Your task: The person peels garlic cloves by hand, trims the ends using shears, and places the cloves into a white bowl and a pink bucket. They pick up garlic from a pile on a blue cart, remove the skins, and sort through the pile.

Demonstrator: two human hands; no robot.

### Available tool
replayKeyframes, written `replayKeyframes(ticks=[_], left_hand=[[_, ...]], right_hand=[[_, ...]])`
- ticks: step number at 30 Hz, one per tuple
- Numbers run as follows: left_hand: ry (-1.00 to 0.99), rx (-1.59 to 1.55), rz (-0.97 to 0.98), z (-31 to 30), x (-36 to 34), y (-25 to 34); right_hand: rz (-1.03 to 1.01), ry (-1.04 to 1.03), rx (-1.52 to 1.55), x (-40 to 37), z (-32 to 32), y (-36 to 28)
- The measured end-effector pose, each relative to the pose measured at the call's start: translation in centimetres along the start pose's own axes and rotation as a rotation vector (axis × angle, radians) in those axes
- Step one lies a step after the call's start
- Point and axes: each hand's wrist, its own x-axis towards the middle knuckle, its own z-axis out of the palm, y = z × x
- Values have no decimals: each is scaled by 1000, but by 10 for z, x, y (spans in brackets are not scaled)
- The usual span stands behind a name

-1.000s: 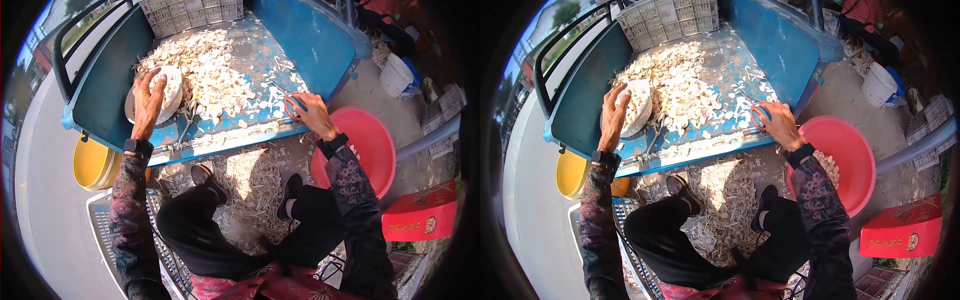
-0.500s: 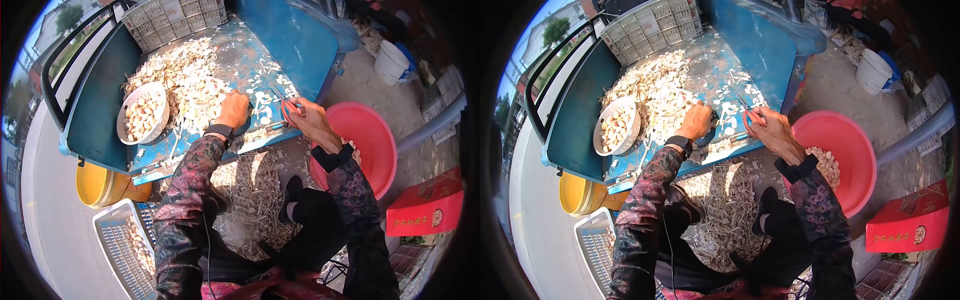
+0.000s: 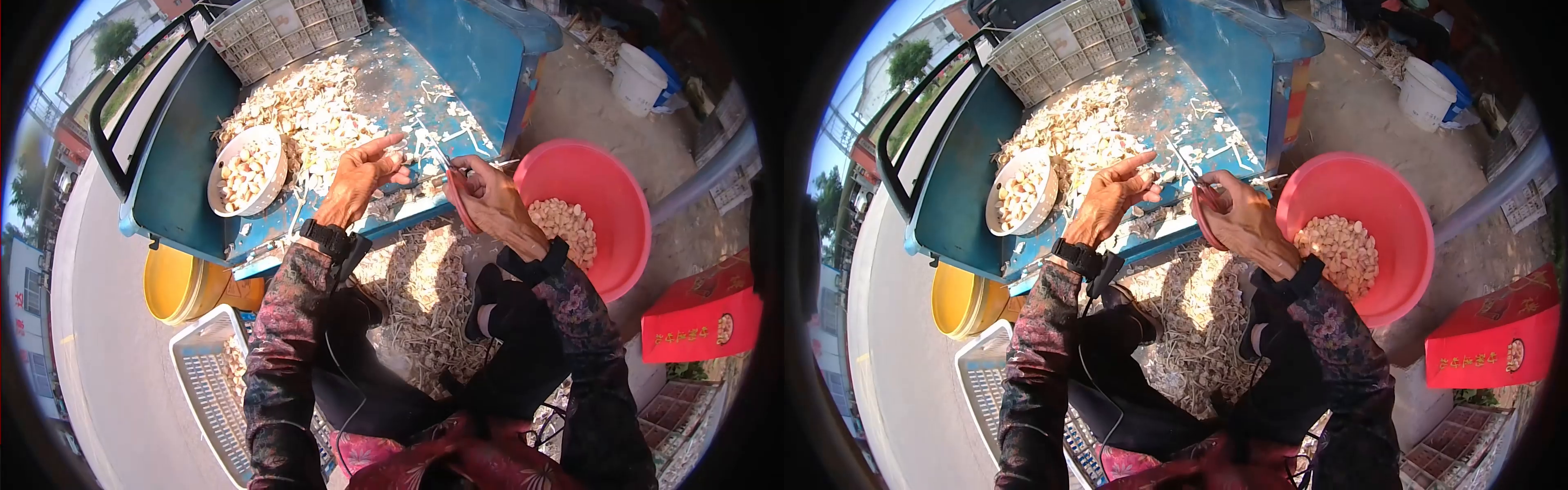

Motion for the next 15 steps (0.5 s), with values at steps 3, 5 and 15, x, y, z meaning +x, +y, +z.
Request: replayKeyframes(ticks=[3, 5, 15], left_hand=[[41, -42, 99, -1, -18, -3], [38, -59, 81, -2, -29, -6], [32, 95, 147, -10, -52, -9]], right_hand=[[-146, -20, -181, -23, 7, -19], [-314, -28, -326, -31, 14, -20], [-417, -42, -356, -32, 30, -10]])
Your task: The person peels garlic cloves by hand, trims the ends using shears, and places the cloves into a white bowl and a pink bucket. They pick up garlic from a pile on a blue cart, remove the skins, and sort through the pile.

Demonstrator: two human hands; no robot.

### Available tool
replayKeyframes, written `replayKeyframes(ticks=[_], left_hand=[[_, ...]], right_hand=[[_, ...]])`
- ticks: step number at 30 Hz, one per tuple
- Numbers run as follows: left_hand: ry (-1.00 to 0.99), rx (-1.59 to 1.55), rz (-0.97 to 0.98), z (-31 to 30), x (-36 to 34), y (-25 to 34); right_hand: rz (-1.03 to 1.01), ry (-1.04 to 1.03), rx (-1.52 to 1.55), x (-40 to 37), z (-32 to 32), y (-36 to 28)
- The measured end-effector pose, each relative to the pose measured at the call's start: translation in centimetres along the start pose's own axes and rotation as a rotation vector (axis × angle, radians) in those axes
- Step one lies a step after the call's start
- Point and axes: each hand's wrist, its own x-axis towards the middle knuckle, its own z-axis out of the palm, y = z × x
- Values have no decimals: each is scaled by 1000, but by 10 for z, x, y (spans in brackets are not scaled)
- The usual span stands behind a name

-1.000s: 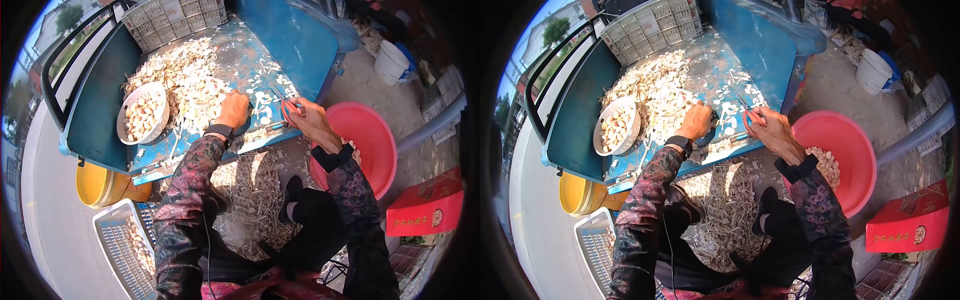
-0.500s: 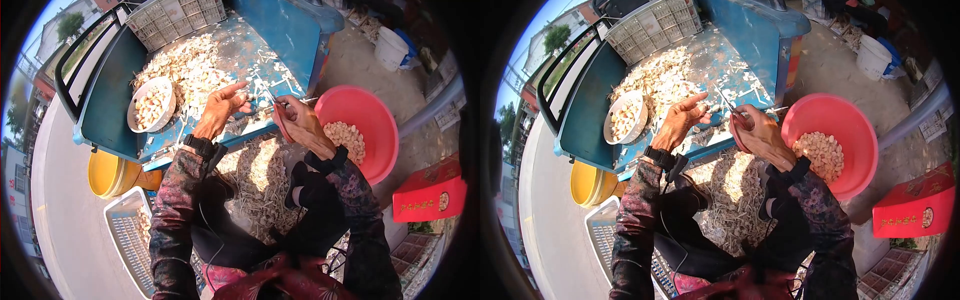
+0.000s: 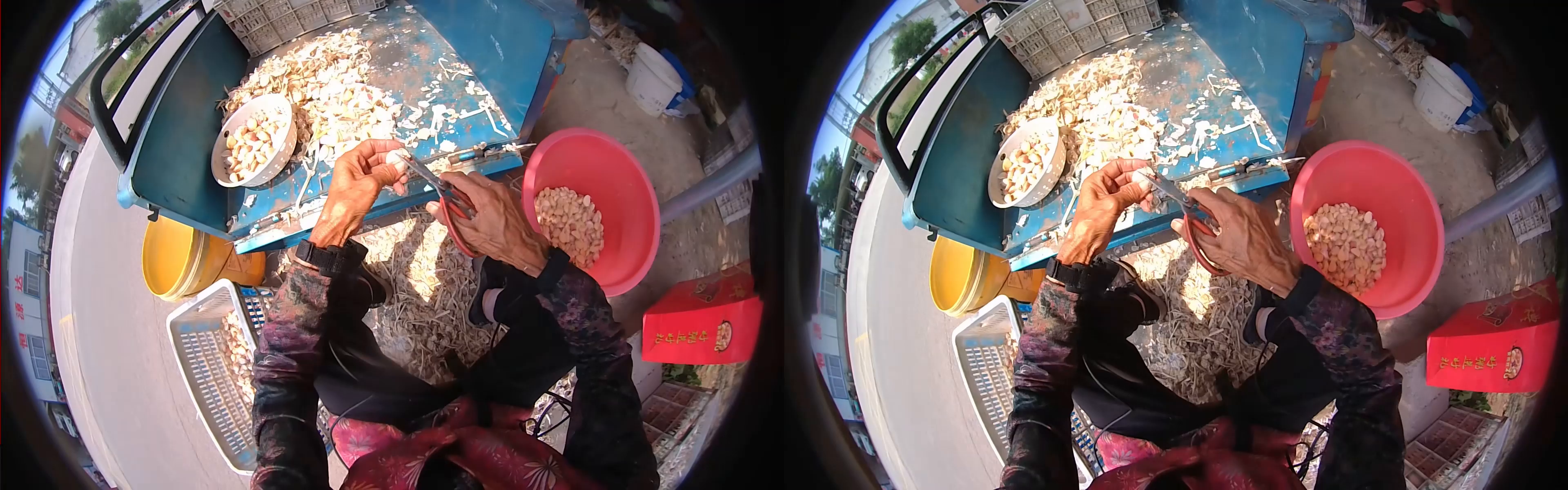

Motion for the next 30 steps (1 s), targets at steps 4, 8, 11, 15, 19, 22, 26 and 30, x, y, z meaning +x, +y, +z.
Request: replayKeyframes(ticks=[4, 8, 11, 15, 19, 22, 26, 30], left_hand=[[-51, -19, -50, -7, -6, 2], [-34, -37, -50, -5, -13, 7], [-77, -52, -61, -8, -15, 3], [-68, -129, -102, -9, -15, -1], [-76, -313, -153, -9, -9, -9], [9, -343, -188, -30, -3, -13], [110, -468, -274, -26, -3, -7], [32, -569, -305, -14, 8, -20]], right_hand=[[24, -32, 32, 3, 1, -3], [57, -119, 93, 6, -5, -14], [138, -216, 130, 5, -5, -17], [182, -204, 295, 2, 4, -12], [311, -254, 491, 9, 5, -7], [457, -118, 697, 15, -1, -5], [440, -152, 613, 16, -7, -2], [429, -213, 533, 14, -9, -1]])
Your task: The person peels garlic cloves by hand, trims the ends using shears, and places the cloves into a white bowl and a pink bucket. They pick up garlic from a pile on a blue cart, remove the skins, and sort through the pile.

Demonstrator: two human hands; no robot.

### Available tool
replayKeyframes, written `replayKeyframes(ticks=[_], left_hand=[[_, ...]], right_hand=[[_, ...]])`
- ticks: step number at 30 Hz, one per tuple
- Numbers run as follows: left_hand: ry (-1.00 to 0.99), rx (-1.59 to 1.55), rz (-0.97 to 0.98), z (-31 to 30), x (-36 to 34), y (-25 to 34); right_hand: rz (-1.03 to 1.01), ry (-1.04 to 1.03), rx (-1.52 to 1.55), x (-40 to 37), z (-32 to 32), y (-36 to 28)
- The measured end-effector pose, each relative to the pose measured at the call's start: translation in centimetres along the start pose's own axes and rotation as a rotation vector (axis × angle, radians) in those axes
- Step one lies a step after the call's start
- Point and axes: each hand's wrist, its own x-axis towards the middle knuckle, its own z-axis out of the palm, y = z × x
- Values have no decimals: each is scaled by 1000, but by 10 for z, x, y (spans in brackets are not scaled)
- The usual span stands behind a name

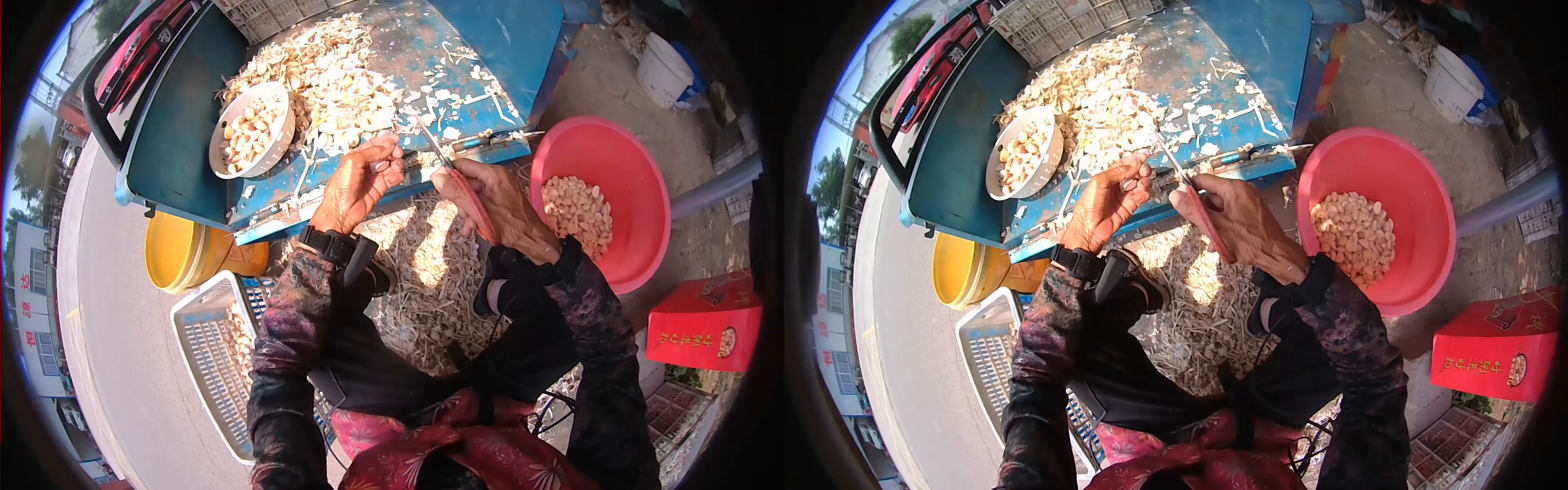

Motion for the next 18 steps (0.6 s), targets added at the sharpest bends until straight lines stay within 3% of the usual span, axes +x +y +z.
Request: replayKeyframes(ticks=[1, 3, 5, 7, 9, 11, 12, 16, 18], left_hand=[[2, 1, -1, 2, 3, 1], [211, 165, 76, 4, 9, 8], [210, 244, 86, -13, 17, 14], [247, 768, 87, -19, 24, 14], [324, 1495, 511, -24, 44, -3], [353, 1868, 527, -24, 54, -12], [300, 2029, 632, -28, 57, -12], [295, 2076, 594, -29, 65, -14], [323, 2059, 465, -26, 66, -9]], right_hand=[[-6, 39, -67, 0, 0, 0], [-87, 133, -225, -5, -6, -4], [-164, 234, -376, -7, -9, -4], [-210, 301, -340, -6, -13, -5], [-150, 261, -358, -8, -15, -10], [-176, 253, -331, -5, -12, -7], [-177, 249, -341, -6, -11, -6], [-220, 220, -384, -9, -12, -9], [-227, 222, -413, -8, -14, -6]])
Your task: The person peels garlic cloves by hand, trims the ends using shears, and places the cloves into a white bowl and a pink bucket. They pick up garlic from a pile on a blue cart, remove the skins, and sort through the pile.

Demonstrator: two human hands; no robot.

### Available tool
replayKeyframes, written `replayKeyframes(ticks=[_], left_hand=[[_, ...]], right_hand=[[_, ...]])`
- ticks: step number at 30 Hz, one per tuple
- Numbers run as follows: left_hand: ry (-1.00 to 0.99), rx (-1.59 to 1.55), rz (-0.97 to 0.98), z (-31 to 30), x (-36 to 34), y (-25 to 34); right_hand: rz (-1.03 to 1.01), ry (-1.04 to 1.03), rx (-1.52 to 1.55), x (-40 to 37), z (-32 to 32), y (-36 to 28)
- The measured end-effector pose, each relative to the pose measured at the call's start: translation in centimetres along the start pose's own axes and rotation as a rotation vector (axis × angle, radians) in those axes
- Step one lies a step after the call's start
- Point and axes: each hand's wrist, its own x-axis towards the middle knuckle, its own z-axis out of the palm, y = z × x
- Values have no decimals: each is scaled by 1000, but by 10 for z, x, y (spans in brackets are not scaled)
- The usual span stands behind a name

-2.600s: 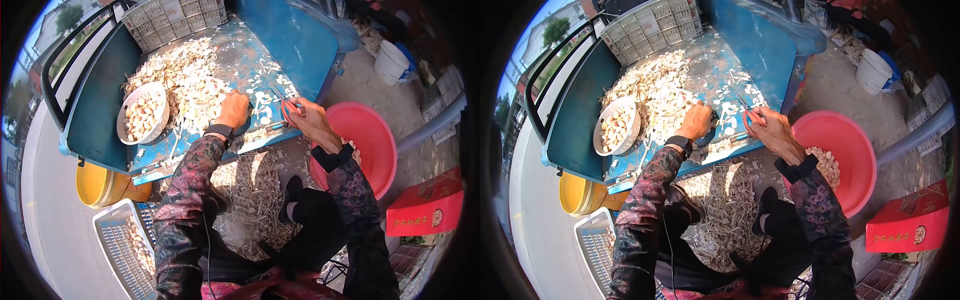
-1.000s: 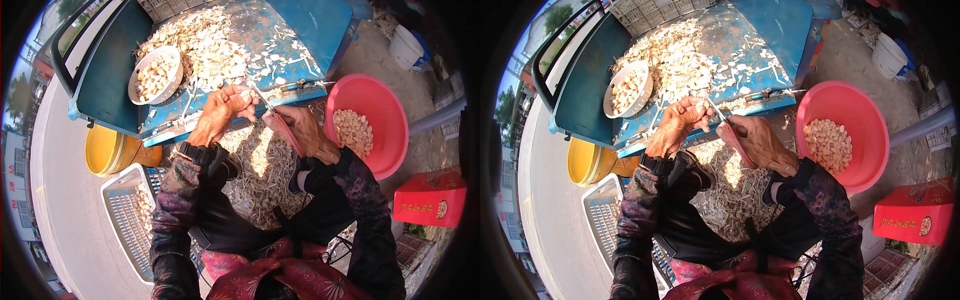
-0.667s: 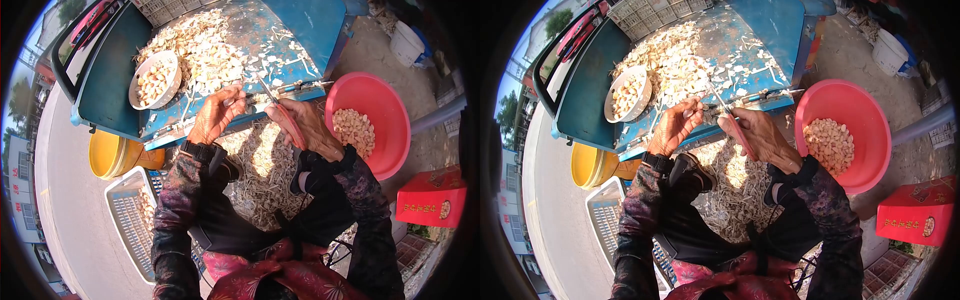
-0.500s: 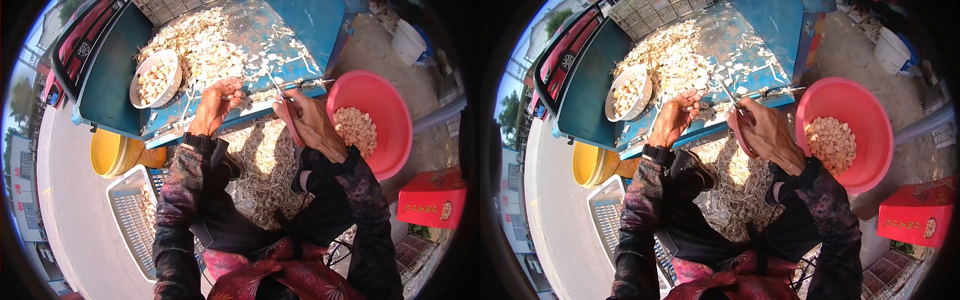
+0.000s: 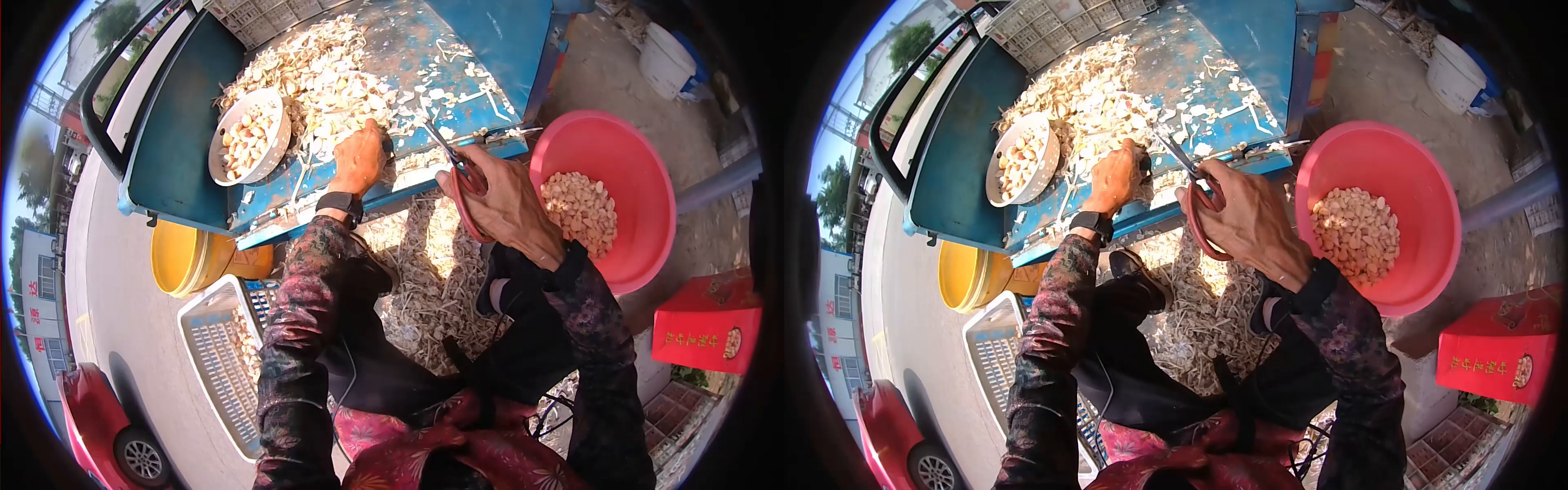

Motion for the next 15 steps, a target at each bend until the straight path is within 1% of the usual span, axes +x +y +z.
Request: replayKeyframes(ticks=[1, 4, 5, 7, 8, 9, 11, 12, 15], left_hand=[[1, 0, 3, -1, 0, 1], [42, -256, -65, -5, -3, 4], [44, -257, -63, -7, -5, 4], [-158, -984, -196, -24, -13, 11], [-271, -1276, -304, -33, -18, 16], [-270, -1278, -301, -38, -22, 22], [-299, -1591, -327, -42, -29, 32], [-314, -1669, -264, -44, -31, 35], [-261, -1763, -254, -48, -39, 49]], right_hand=[[-13, -2, -27, 0, 0, 1], [-27, 11, -48, -1, 1, 4], [-27, 12, -50, -1, 3, 8], [-77, 93, -83, -1, 9, 18], [-78, 95, -84, 0, 10, 19], [-91, 95, -84, 1, 10, 21], [-105, 97, -90, 2, 11, 21], [-103, 90, -76, 2, 12, 18], [-144, 104, -15, 2, 19, 18]])
